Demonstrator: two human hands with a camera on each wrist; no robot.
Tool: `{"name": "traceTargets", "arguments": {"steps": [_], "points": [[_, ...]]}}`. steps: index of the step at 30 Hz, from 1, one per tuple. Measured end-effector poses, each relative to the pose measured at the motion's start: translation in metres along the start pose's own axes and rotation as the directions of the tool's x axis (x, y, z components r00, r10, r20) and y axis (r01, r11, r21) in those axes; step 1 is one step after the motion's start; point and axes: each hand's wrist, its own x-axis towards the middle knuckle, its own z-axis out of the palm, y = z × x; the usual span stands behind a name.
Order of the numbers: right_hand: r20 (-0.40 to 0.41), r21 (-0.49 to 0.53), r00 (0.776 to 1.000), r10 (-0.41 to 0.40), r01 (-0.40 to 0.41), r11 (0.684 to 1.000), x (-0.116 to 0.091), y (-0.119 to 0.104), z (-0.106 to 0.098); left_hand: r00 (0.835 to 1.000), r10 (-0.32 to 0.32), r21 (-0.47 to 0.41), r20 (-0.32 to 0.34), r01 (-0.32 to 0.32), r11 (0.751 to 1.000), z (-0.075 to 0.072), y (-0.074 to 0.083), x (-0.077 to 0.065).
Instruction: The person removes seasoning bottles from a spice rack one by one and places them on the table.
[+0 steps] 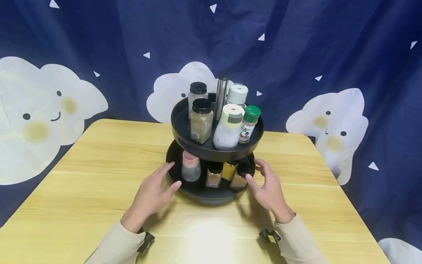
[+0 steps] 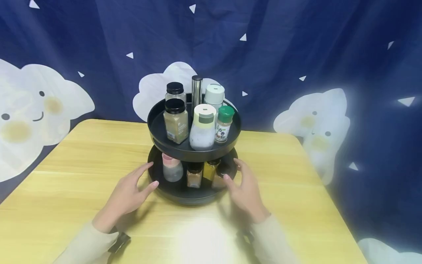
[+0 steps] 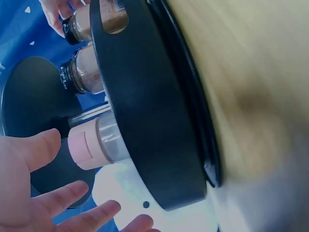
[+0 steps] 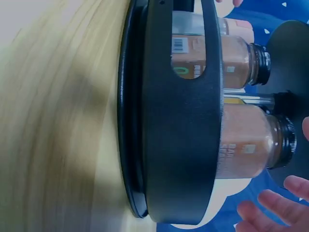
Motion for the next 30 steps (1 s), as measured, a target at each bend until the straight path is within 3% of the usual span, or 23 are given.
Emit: {"name": "traceTargets", "arguments": {"steps": [7, 11, 17, 24, 30], "points": [[0.037, -0.005, 0.999, -0.027, 0.027, 1.000, 0.005, 0.005, 0.010, 0.999, 0.037, -0.029, -0.011, -0.037, 0.999, 0.005, -0.009, -0.005], [0.082, -0.019, 0.996, -0.033, 0.035, 0.999, 0.007, 0.009, 0.013, 0.999, 0.050, -0.093, -0.011, -0.051, 0.994, 0.009, -0.016, -0.007], [0.149, -0.031, 0.987, -0.066, 0.072, 0.997, 0.009, 0.011, 0.012, 0.998, 0.065, -0.181, 0.017, -0.061, 0.982, 0.013, -0.025, -0.007], [0.159, -0.043, 0.981, -0.113, 0.121, 0.992, 0.010, 0.013, 0.011, 0.992, 0.109, -0.261, 0.070, -0.087, 0.962, 0.018, -0.030, -0.006], [0.152, -0.047, 0.982, -0.110, 0.118, 0.992, 0.012, 0.015, 0.011, 0.988, 0.153, -0.264, 0.004, -0.146, 0.953, 0.025, -0.038, -0.002]]}}
